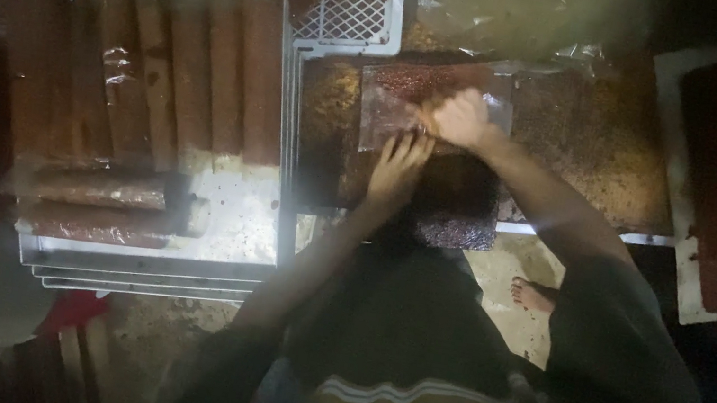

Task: Rolling flat dough sheets into cylindrical shapes using plastic film and placing them on a metal tray in a bakery production area.

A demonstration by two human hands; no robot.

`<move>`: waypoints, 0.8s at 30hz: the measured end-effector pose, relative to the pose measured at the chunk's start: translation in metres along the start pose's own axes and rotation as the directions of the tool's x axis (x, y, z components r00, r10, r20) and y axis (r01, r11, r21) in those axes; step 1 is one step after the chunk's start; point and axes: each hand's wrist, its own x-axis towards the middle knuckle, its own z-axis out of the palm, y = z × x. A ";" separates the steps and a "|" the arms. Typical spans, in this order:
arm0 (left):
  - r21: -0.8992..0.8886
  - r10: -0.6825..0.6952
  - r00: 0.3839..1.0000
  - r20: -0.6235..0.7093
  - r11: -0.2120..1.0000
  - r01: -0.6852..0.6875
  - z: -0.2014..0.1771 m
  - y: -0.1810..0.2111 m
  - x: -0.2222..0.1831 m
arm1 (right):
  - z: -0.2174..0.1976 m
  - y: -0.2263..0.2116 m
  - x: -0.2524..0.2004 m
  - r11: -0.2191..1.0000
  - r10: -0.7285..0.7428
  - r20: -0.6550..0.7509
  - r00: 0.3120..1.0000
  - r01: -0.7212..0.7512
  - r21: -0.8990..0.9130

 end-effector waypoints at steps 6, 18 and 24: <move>0.000 0.196 0.737 -0.646 0.966 -0.258 0.029 -0.029 0.053 | 0.010 0.012 0.005 0.997 -0.030 -0.080 0.996 0.036 0.066; 0.267 0.113 0.960 -0.255 0.963 -0.042 -0.038 -0.025 0.132 | 0.000 0.163 0.164 0.957 0.222 0.280 0.934 -0.154 -0.246; 0.383 0.232 0.934 -0.272 0.916 -0.115 -0.066 -0.033 0.133 | -0.106 0.078 0.074 0.677 0.716 -0.292 0.634 -0.528 0.513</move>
